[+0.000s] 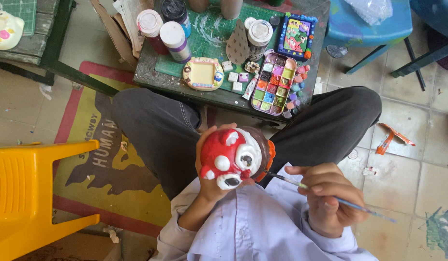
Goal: The person sits on the floor holding a clay animal figurine on their lap and paints it with a small brush, dipping the brush into a watercolor palette on the table and painting the face and body details of the figurine.
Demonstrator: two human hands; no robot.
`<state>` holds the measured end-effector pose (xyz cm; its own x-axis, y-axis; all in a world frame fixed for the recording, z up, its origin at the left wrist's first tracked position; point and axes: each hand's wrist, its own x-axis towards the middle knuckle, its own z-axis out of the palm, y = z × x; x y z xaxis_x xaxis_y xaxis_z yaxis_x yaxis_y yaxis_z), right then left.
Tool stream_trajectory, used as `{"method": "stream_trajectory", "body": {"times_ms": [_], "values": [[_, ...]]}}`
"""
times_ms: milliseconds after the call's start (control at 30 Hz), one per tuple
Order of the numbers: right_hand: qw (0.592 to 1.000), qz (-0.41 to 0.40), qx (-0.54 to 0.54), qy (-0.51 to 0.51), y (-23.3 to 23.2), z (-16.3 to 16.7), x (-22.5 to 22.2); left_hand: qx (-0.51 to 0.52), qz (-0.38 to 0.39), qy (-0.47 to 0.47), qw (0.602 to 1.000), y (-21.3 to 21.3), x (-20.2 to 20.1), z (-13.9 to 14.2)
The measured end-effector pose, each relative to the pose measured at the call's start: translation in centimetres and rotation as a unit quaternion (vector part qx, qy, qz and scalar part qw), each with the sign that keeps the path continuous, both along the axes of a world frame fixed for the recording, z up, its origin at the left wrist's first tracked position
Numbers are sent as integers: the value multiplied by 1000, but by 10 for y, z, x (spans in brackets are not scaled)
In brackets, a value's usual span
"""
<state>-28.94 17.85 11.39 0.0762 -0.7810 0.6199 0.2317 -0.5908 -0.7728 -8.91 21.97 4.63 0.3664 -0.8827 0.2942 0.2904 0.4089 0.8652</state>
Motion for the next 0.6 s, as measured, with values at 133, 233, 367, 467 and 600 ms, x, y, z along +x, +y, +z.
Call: {"method": "stream_trajectory", "body": {"times_ms": [133, 233, 367, 467, 600], "values": [[998, -27, -29, 39, -7, 8, 5, 16, -8, -19, 1000, -5, 6, -3], [997, -8, -37, 63, -25, 12, 8, 30, -25, -12, 999, -13, 13, -4], [996, 35, -23, 79, -49, 16, 11, 54, -76, 13, 996, -22, 30, -3], [994, 59, 5, 87, -59, 20, 10, 98, -133, 40, 985, -22, 43, 5], [992, 85, 28, 86, -64, 24, 9, 123, -155, -16, 980, -23, 50, 19]]}}
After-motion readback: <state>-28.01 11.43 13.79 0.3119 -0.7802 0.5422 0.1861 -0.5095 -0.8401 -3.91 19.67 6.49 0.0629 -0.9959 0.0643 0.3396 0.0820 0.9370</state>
